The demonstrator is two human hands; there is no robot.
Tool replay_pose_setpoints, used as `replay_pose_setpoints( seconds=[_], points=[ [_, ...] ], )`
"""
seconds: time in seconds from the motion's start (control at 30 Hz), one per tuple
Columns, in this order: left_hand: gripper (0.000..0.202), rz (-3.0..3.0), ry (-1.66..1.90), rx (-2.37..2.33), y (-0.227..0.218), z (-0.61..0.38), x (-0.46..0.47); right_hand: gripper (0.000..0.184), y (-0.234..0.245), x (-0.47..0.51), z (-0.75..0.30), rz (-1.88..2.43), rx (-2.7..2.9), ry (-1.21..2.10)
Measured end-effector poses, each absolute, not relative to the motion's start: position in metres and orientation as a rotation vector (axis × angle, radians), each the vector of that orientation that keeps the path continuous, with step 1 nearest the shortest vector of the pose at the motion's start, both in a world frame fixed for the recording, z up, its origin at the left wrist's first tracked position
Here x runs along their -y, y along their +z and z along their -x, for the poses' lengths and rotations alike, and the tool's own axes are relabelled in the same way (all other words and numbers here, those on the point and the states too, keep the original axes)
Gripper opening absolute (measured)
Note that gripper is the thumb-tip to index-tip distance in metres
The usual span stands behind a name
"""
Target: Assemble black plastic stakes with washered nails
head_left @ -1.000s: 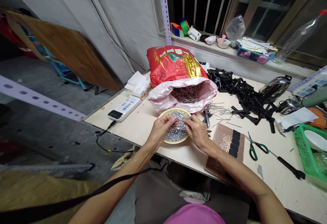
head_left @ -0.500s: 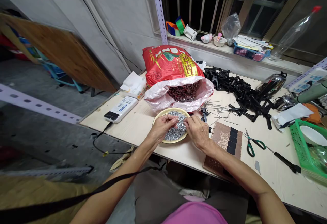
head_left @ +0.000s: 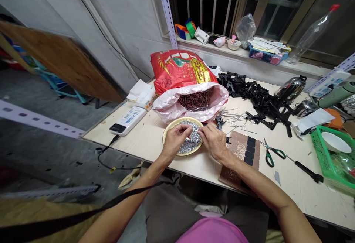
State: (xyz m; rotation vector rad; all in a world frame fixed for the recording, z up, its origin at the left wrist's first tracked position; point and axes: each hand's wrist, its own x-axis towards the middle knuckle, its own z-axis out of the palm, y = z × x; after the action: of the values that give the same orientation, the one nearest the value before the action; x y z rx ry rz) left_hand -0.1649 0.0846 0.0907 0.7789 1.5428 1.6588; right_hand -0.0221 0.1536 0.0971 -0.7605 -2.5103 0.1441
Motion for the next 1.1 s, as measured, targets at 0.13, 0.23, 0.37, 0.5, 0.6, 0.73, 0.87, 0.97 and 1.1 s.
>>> replay_pose_setpoints(
  seconds=[0.13,0.23,0.37,0.5,0.6,0.73,0.87,0.97,1.1],
  points=[
    [0.037,-0.646,1.604,-1.347,0.092,0.168,-0.086,0.014,0.103,-0.158,0.019,0.772,2.433,0.458],
    [0.034,-0.619,1.563,-1.285,0.094,0.169,-0.085,0.013,0.103,-0.158,0.016,0.729,2.397,0.533],
    [0.035,-0.563,1.499,-1.28,0.097,0.168,-0.085,0.024,0.1,-0.157,0.013,0.595,2.395,0.111],
    [0.045,-0.461,1.448,-1.22,0.102,0.167,-0.086,0.031,0.096,-0.156,0.012,0.536,2.359,-0.113],
    [0.046,-0.444,1.427,-1.206,0.104,0.166,-0.087,0.03,0.096,-0.156,0.01,0.536,2.376,-0.119],
    [0.042,-0.492,1.461,-1.275,0.102,0.163,-0.086,0.025,0.096,-0.157,0.008,0.538,2.395,-0.22],
    [0.043,-0.555,1.497,-1.366,0.101,0.158,-0.088,0.027,0.097,-0.156,0.007,0.548,2.376,-0.315],
    [0.043,-0.626,1.47,-1.398,0.1,0.159,-0.089,0.03,0.097,-0.156,0.007,0.569,2.394,-0.294],
    [0.04,-0.778,1.427,-1.495,0.095,0.16,-0.087,0.032,0.095,-0.155,0.007,0.598,2.447,-0.248]
  ],
)
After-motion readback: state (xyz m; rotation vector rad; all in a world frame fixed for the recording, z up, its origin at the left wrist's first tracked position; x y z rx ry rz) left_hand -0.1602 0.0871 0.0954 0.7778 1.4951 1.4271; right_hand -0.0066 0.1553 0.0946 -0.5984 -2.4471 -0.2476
